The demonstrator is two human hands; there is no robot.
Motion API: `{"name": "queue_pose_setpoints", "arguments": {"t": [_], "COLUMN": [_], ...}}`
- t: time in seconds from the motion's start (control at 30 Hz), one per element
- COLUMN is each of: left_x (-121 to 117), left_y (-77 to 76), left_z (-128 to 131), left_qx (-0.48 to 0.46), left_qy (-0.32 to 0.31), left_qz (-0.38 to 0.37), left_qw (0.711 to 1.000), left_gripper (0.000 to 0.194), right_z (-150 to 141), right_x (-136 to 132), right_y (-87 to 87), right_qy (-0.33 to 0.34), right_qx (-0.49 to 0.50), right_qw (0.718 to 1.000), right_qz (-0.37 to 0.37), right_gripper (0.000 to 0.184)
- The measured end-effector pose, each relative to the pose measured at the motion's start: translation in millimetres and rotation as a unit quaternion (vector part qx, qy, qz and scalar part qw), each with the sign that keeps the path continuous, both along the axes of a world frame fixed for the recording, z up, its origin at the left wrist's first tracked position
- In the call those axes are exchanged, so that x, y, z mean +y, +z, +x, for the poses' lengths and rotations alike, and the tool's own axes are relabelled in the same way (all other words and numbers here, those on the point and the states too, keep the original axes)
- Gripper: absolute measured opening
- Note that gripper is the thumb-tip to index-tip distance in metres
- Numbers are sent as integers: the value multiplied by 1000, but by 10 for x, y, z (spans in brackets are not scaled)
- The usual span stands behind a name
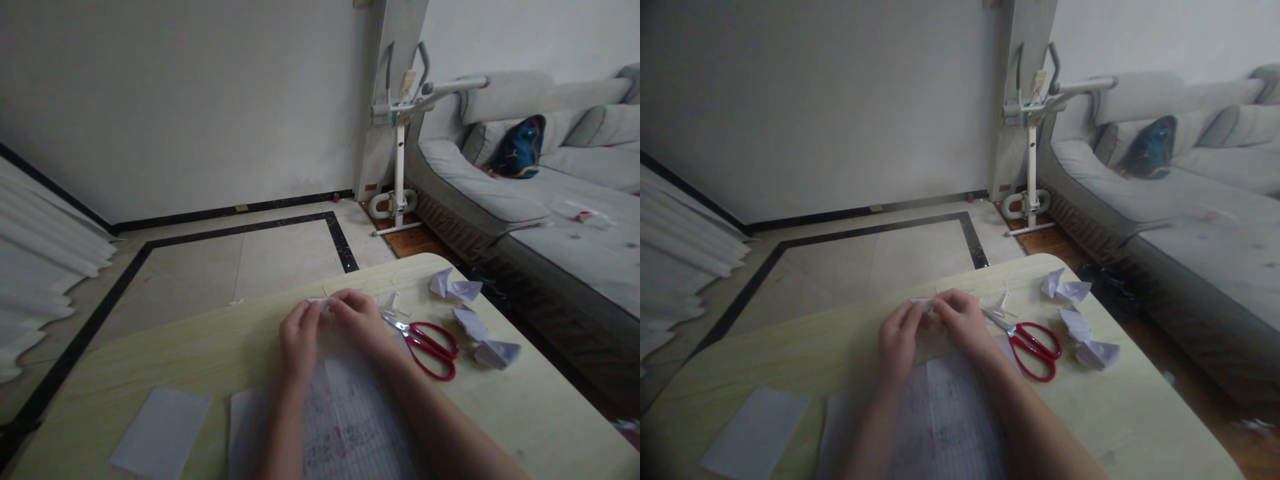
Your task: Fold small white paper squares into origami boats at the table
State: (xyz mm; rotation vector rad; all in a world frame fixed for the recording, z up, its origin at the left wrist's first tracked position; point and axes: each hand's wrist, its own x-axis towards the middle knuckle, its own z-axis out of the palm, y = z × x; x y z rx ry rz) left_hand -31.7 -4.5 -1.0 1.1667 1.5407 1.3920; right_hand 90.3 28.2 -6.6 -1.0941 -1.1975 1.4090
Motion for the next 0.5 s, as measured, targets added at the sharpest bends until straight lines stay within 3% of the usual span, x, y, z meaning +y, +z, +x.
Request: {"name": "queue_pose_setpoints", "arguments": {"t": [0.3, 0.5], "left_x": [19, 25], "left_y": [-32, -93], "left_z": [14, 6], "left_qx": [6, -5], "left_qy": [34, -4], "left_qz": [18, 9], "left_qw": [999, 1000], "left_gripper": [24, 31], "right_z": [12, 9], "right_x": [-23, -7], "right_y": [30, 33], "right_qy": [46, 20], "right_qx": [7, -6], "right_qw": [999, 1000], "right_qz": [1, 20], "right_gripper": [19, 15]}}
